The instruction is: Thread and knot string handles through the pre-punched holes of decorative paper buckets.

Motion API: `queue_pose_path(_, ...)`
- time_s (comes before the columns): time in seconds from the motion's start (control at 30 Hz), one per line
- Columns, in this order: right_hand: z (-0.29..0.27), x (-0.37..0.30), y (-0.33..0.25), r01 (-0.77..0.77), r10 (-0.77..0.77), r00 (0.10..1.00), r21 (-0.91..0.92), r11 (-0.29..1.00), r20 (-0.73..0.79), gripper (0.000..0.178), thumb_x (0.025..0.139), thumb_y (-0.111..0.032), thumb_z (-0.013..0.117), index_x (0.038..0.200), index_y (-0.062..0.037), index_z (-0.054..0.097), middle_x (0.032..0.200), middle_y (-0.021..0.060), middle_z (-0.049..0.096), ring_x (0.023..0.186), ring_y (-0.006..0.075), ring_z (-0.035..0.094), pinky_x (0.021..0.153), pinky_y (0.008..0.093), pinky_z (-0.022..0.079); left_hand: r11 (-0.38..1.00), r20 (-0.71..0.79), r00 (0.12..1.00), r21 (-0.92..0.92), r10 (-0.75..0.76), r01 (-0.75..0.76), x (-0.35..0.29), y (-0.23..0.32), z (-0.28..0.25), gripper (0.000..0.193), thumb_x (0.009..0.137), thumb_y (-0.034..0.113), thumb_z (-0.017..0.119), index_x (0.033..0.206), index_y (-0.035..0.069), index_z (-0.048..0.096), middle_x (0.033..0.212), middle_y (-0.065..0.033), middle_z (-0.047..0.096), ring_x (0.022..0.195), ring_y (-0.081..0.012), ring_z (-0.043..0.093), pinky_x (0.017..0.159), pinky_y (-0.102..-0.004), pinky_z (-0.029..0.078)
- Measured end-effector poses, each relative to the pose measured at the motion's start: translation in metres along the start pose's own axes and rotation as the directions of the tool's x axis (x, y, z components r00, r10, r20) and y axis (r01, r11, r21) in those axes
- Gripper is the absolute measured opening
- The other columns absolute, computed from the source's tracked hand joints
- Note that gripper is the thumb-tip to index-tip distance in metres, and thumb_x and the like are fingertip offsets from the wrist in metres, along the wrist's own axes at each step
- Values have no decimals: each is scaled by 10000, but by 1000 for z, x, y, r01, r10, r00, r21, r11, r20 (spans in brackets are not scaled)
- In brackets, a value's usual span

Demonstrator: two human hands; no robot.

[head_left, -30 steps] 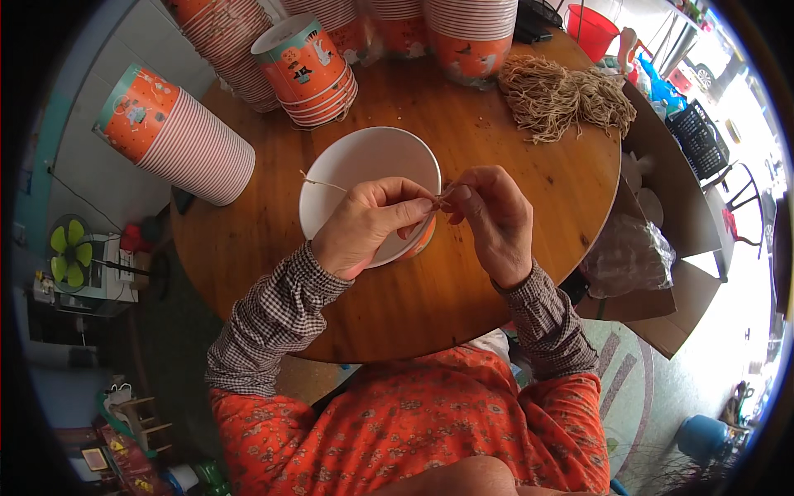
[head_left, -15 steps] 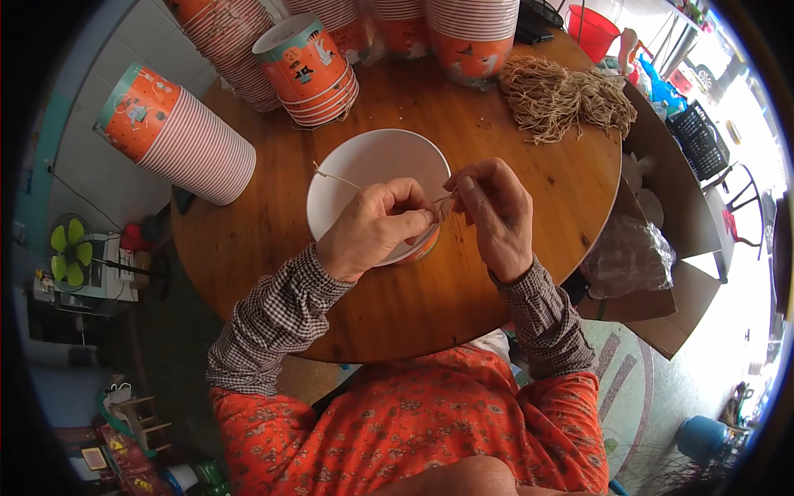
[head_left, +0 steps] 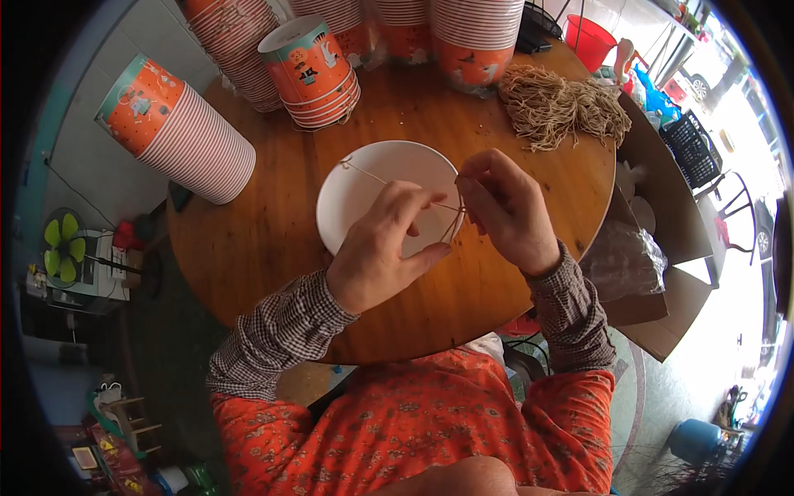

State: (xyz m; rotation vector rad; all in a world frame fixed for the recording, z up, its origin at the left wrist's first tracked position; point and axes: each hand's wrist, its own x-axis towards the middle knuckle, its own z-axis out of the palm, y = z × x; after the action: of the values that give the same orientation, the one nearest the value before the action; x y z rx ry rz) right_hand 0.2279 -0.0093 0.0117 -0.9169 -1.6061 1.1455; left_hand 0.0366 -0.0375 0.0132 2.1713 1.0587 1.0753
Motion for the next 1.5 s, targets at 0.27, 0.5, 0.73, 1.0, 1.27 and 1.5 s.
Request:
queue_pose_path(0.27, 7, -5, -31, 198, -165, 976, -272, 942, 139, 59, 899, -80, 572, 937, -36, 570, 694, 114, 607, 605, 235, 620, 575, 308, 488, 970, 46, 997, -231, -66, 75, 4, 0, -5, 202, 850, 88, 677, 1032, 20, 620, 865, -43, 628, 732, -115, 576, 669, -253, 481)
queue_pose_path(0.5, 11, 0, -33, 258, -214, 963, -338, 905, 161, 67, 889, -108, 574, 899, -41, 575, 722, 145, 632, 668, 318, 643, 590, 364, 504, 912, 74, 984, -371, -161, 176, 2, -5, -2, 184, 873, 130, 661, 1000, 1, 628, 842, -41, 656, 737, -96, 591, 677, -238, 485)
queue_pose_path(0.73, 6, 2, -40, 188, -118, 967, -315, 930, 227, 80, 888, -94, 602, 932, -30, 586, 729, 93, 636, 667, 198, 631, 590, 305, 492, 929, 88, 986, -332, -144, 165, 2, -1, -4, 156, 847, 109, 664, 956, 1, 634, 819, -51, 642, 704, -107, 573, 641, -253, 482)
queue_pose_path(1.0, 4, 8, -53, 13, 38, 933, -138, 990, 358, 144, 901, -75, 607, 1024, -14, 563, 746, -10, 582, 666, 20, 509, 578, 194, 410, 991, -39, 999, -131, -9, 4, -2, 7, -7, 106, 773, 42, 630, 831, 39, 541, 749, -54, 545, 680, -183, 533, 652, -314, 443)
queue_pose_path(1.27, 0, 22, -48, 130, -118, 985, -86, 988, 125, 115, 857, -23, 583, 968, -16, 554, 687, -15, 531, 638, 27, 480, 562, 202, 407, 998, 47, 999, 66, -27, 24, -19, -1, -3, 122, 726, 52, 627, 752, 65, 509, 728, -43, 540, 728, -236, 532, 727, -360, 426)
queue_pose_path(1.5, -13, 38, -41, 184, -173, 982, -182, 966, 78, 118, 856, -25, 587, 968, -15, 552, 698, -6, 552, 634, 35, 492, 569, 210, 425, 993, 189, 982, 120, -10, -13, -23, 6, -10, 118, 714, 26, 623, 737, 69, 516, 729, -36, 550, 754, -230, 542, 769, -358, 403)
